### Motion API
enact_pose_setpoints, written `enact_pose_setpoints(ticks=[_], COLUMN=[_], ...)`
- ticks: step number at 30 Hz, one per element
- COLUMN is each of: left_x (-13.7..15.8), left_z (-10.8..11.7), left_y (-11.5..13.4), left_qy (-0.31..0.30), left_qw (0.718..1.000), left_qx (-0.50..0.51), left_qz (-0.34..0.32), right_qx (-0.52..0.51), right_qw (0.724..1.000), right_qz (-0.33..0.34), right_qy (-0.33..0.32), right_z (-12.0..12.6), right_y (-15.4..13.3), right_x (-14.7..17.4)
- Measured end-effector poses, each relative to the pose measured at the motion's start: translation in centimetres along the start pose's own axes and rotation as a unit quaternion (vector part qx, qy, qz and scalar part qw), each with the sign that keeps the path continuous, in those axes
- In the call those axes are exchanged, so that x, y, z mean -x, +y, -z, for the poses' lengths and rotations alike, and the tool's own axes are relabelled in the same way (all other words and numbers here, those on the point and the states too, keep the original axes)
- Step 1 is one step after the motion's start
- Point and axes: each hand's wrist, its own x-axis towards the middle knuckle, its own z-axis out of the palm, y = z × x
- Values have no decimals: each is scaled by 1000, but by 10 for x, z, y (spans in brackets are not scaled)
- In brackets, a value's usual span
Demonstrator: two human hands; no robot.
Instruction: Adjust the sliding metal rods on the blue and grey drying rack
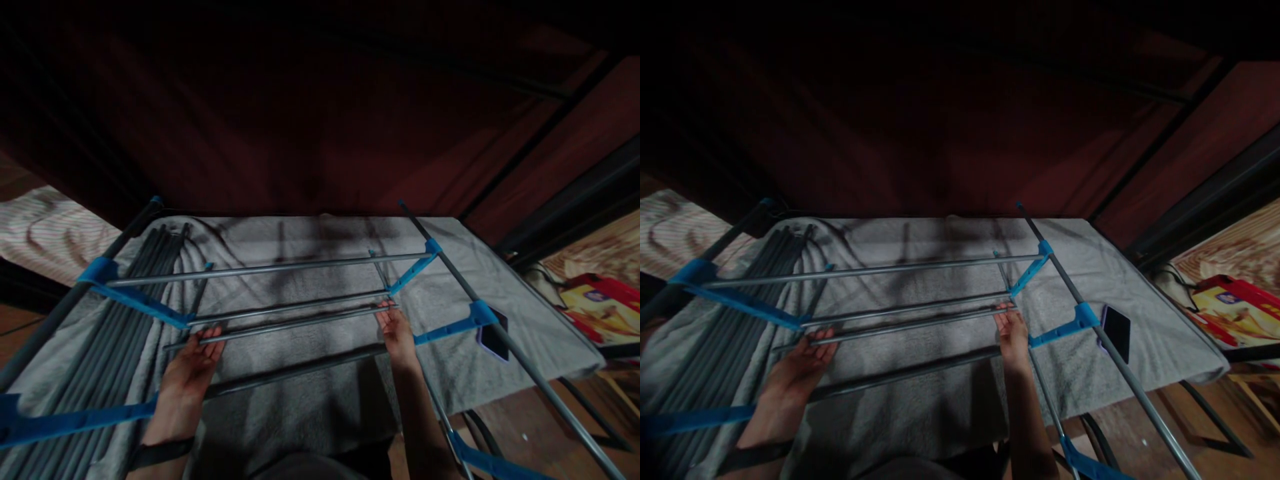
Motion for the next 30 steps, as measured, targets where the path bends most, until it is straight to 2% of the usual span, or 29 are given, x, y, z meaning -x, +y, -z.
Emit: enact_pose_setpoints(ticks=[10,17,23,30], left_x=[-3,-4,-15,-22], left_z=[3,14,25,33], left_y=[0,-14,-28,-30], left_qy=[2,-20,22,47], left_qw=[997,986,939,895], left_qx=[43,9,-127,-249], left_qz=[-61,-164,-318,-367], right_qx=[7,19,20,23], right_qw=[999,997,999,998], right_qz=[-12,-48,-26,-46], right_qy=[51,51,34,45], right_z=[16,24,36,49], right_y=[-7,-13,-12,-13], right_x=[-7,-13,-19,-27])
